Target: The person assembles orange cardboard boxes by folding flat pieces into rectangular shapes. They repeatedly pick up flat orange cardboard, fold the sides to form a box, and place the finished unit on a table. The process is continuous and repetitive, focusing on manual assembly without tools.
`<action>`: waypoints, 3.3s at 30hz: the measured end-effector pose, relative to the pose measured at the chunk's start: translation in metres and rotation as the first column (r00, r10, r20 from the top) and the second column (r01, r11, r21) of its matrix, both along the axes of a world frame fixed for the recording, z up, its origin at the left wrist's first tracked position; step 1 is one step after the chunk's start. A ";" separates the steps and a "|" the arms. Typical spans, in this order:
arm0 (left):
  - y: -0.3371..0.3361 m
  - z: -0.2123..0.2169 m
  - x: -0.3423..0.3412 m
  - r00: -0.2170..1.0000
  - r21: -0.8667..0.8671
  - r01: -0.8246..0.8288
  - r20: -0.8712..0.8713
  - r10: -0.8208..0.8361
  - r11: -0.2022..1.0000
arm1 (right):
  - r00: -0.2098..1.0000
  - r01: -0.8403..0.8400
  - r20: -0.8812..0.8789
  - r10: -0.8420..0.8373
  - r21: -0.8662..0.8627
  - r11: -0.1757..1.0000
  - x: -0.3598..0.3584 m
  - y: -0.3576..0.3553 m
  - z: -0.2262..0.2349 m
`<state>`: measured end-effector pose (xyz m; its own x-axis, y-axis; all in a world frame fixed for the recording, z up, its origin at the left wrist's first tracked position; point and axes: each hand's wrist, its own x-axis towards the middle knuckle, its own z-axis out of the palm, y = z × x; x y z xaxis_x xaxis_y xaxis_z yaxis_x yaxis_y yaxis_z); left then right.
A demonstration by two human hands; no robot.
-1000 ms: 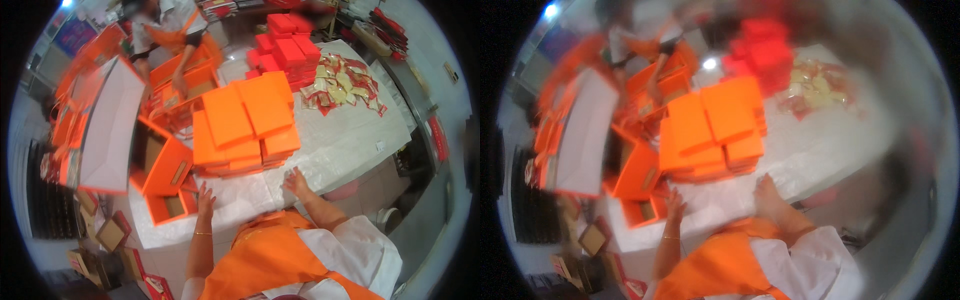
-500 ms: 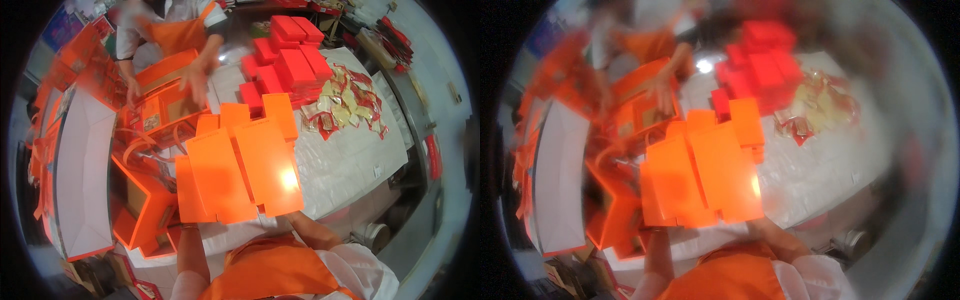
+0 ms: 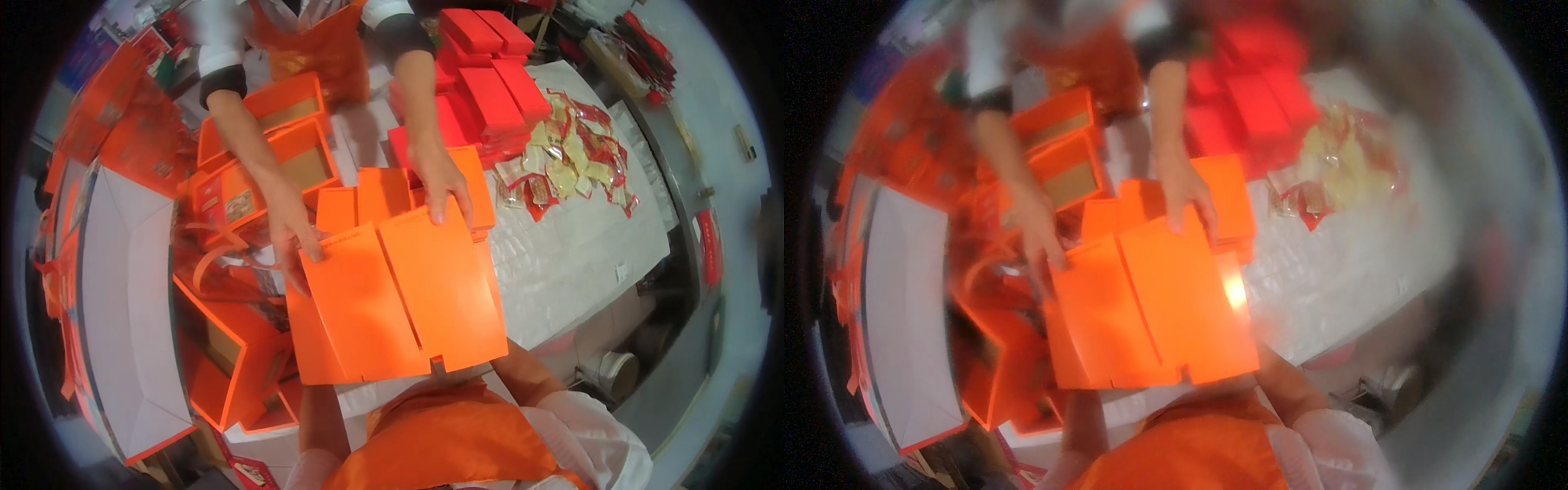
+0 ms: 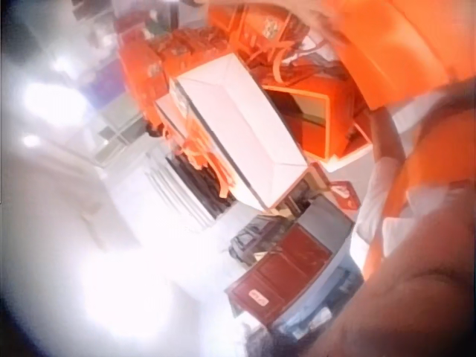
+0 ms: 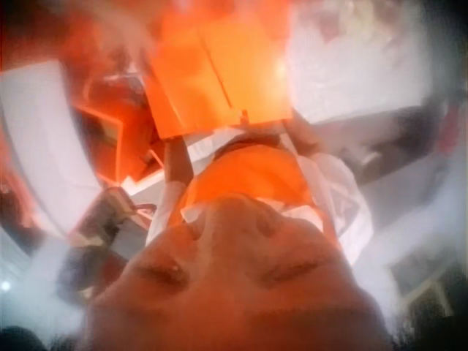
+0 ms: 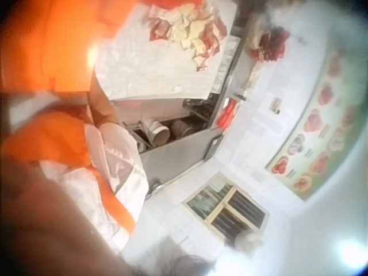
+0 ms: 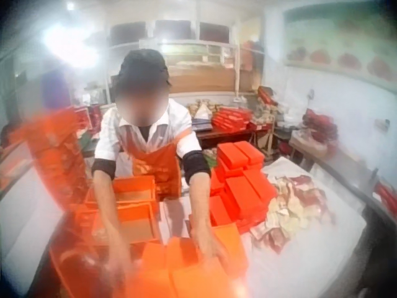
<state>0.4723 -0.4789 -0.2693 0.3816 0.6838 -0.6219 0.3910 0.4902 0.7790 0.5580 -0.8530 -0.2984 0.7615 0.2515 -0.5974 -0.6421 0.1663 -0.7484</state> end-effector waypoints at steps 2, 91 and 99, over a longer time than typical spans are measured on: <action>0.001 0.007 -0.006 1.000 0.008 0.011 0.000 -0.011 1.000 | 1.000 -0.008 -0.006 0.008 0.004 1.000 -0.006 0.008 -0.002; 0.000 0.425 -0.287 0.388 0.920 -0.351 -0.025 -0.921 -0.173 | 0.078 -0.036 0.707 0.703 -0.702 0.711 -0.260 0.205 0.547; -0.083 0.410 -0.264 0.250 0.755 -0.379 -0.473 -0.845 -0.535 | 0.307 0.353 0.710 0.634 -0.704 0.617 -0.258 0.091 0.506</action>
<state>0.2082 -0.5618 0.1411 0.3900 -0.6828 0.6179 -0.7824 -0.5995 -0.1686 0.3003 -0.7623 0.2079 0.8507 0.3590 0.3840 0.5229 -0.6537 -0.5471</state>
